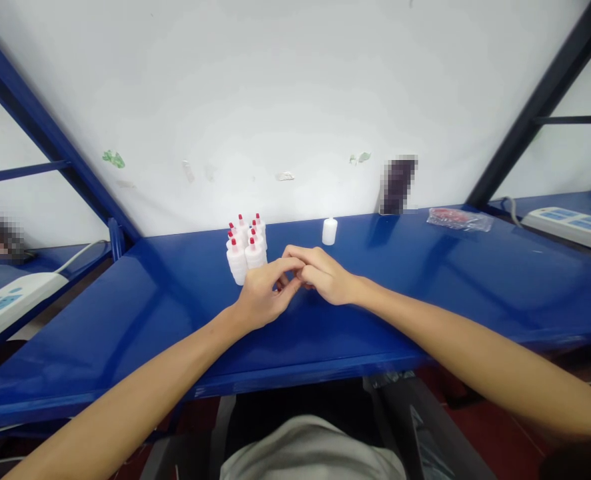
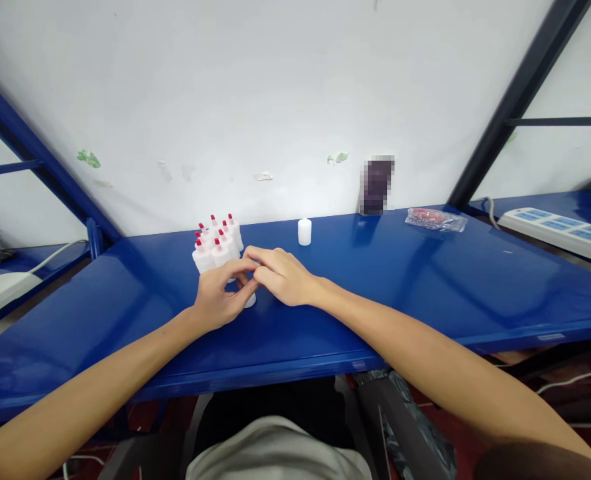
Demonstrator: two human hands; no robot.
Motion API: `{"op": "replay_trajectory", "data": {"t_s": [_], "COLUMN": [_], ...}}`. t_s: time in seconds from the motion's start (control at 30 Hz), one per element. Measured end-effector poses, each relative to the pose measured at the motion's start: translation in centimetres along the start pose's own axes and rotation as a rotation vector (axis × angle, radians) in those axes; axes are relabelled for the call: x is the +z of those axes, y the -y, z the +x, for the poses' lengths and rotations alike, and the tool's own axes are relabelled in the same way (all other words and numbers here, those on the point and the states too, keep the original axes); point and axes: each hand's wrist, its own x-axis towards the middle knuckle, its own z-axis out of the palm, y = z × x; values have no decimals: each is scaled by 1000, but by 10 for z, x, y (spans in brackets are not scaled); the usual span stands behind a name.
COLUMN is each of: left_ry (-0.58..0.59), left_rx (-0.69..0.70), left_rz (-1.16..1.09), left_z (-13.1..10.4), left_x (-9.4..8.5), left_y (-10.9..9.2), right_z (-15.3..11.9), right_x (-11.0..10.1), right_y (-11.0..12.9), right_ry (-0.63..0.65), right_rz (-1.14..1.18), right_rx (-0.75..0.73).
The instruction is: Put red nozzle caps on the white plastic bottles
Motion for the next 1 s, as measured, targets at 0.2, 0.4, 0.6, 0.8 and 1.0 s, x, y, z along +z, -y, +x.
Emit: {"op": "replay_trajectory", "data": {"t_s": [0.2,0.4,0.6,0.8,1.0], "left_ry": [32,43,59,-106,60], "left_rx": [37,41,50,20,79], "left_rz": [32,8,-16,22,154], "left_z": [1,1,2,4,2], "left_x": [-2,-2,-3,-15,-17], "left_y": [-4,-1,2,5,11], "right_z": [-1,0,-2,3,7], "right_x": [1,4,9,0,-16], "right_y": [5,1,-10,-12,-10], "right_ry": [38,-20,-3,-134,12], "right_rz": [72,119,241,-114,-783], "right_rx": [-94,-89,-47,25,314]}}
